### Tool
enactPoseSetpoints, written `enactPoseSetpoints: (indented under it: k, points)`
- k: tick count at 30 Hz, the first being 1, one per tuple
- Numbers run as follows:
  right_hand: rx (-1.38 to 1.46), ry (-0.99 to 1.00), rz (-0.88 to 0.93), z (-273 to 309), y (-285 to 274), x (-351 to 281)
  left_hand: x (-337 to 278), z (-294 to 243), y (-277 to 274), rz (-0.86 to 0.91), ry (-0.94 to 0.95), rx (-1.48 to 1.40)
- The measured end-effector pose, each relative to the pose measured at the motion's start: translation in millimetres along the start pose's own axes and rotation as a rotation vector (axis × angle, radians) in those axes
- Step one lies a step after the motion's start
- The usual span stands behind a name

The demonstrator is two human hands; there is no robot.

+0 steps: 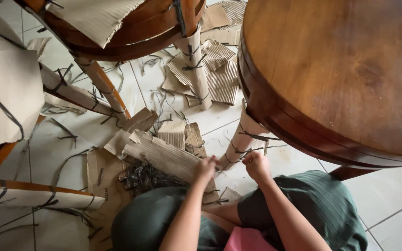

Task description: Wrapping wooden chair legs with protective cardboard and securing them with plastic ties for transport.

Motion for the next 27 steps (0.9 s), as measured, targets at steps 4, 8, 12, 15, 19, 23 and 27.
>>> enactPoseSetpoints:
  k: [4,8,12,15,19,23,27]
  points:
    - [-0.004,0.000,0.006,6,-10,-7,-5,16,35,0.008,0.069,0.494]
    - [-0.023,0.003,0.058,12,-21,-22,-23,16,50,0.009,0.268,0.319]
    - [-0.037,0.010,0.123,26,-36,-50,-20,16,47,0.000,0.216,0.288]
    - [0.014,0.007,0.187,39,-48,-71,-26,6,41,-0.043,0.259,0.296]
    - [0.114,-0.086,0.314,53,-52,-85,-9,27,44,0.007,0.198,0.163]
    - [0.176,-0.138,0.391,57,-39,-87,-4,34,48,0.070,0.040,-0.188]
    - [0.159,-0.111,0.461,51,-28,-77,-20,17,45,0.099,0.018,-0.226]
Point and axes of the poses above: each hand's wrist, its own x-axis towards the middle knuckle, its own y-axis out of the palm, z = x × y, the point moved 4 cm from there along x, towards the middle knuckle, and after that the axes turned 3 degrees about z, right-handed, at the moved point
